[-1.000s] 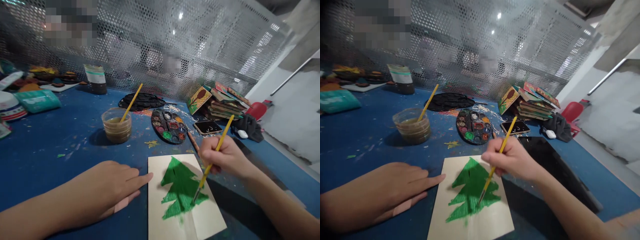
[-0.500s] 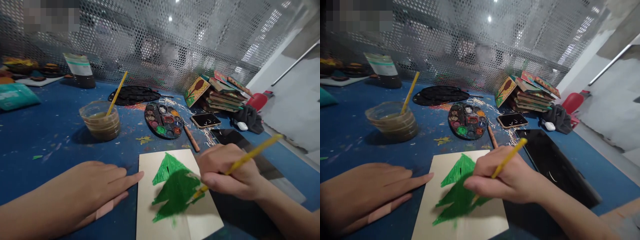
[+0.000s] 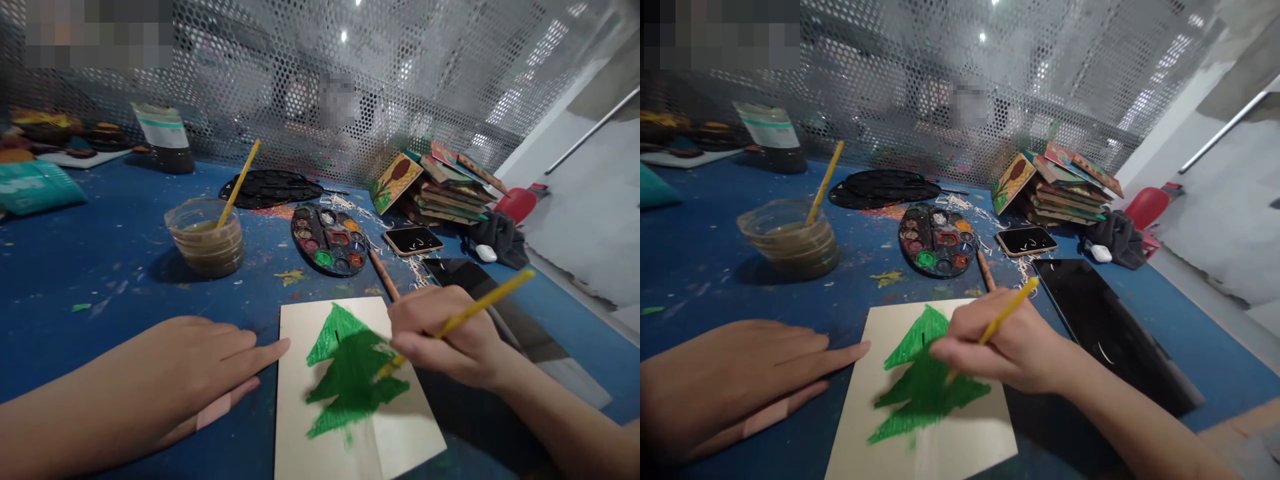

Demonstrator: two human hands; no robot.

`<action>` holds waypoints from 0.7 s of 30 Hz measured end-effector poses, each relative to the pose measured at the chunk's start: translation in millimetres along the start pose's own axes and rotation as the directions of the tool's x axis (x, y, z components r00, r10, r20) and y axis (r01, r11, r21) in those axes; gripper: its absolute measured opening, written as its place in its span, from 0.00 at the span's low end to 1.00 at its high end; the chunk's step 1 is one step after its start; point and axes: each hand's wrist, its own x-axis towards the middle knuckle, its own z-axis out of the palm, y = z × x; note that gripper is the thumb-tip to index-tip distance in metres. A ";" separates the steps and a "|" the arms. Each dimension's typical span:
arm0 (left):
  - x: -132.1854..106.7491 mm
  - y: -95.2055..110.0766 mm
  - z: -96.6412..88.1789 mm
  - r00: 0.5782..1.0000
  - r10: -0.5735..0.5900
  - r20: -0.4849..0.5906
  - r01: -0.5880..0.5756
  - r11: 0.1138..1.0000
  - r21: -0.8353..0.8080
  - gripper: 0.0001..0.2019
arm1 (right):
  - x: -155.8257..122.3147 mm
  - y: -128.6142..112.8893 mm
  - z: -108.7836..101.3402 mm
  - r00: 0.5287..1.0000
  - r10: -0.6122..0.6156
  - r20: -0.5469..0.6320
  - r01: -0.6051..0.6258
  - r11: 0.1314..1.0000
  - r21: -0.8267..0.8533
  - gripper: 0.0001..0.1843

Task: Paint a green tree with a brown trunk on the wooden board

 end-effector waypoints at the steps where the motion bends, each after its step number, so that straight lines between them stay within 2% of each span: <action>1: -0.2 -0.4 0.4 1.000 -0.002 -0.005 0.001 1.000 -0.013 0.26 | 1.3 1.9 -0.1 0.998 0.021 -0.055 -0.025 0.997 -0.073 0.20; 3: -0.6 -0.9 0.8 1.000 -0.011 -0.004 0.011 0.999 -0.036 0.27 | 3.5 5.5 -0.4 0.989 0.000 -0.148 -0.032 0.977 -0.212 0.20; 5: -0.9 -0.4 0.4 1.000 -0.006 -0.001 0.006 0.999 -0.048 0.27 | 4.0 7.3 -0.6 0.990 -0.068 -0.126 0.033 0.964 -0.263 0.20; 8: -1.1 1.7 -0.9 1.000 -0.014 0.016 0.015 0.999 -0.048 0.25 | 2.1 6.8 -1.1 0.995 -0.092 -0.029 0.088 0.989 -0.122 0.21; 10: -1.3 2.9 -1.7 0.999 -0.032 0.039 0.034 0.999 -0.037 0.25 | 1.0 6.0 -1.4 0.997 -0.057 -0.045 0.056 0.998 -0.025 0.19; 12: -1.2 2.9 -2.1 0.998 -0.036 0.046 0.038 0.999 -0.030 0.26 | 0.4 5.5 -1.5 0.995 -0.054 -0.086 0.050 0.998 -0.042 0.18; 15: -0.8 1.2 -2.3 0.999 -0.024 0.038 0.026 0.999 -0.044 0.26 | -0.5 4.0 -2.0 0.994 -0.083 -0.074 0.076 0.993 -0.095 0.18; 19: 0.2 -0.6 -1.9 0.997 -0.035 0.063 0.037 0.998 -0.042 0.27 | -2.8 1.1 -4.0 0.996 -0.061 -0.061 0.063 0.997 0.034 0.17; 21: 0.7 -0.3 -1.3 0.999 -0.016 0.048 0.018 0.999 -0.039 0.26 | -2.7 1.4 -4.0 0.999 -0.017 -0.045 0.018 1.000 0.014 0.18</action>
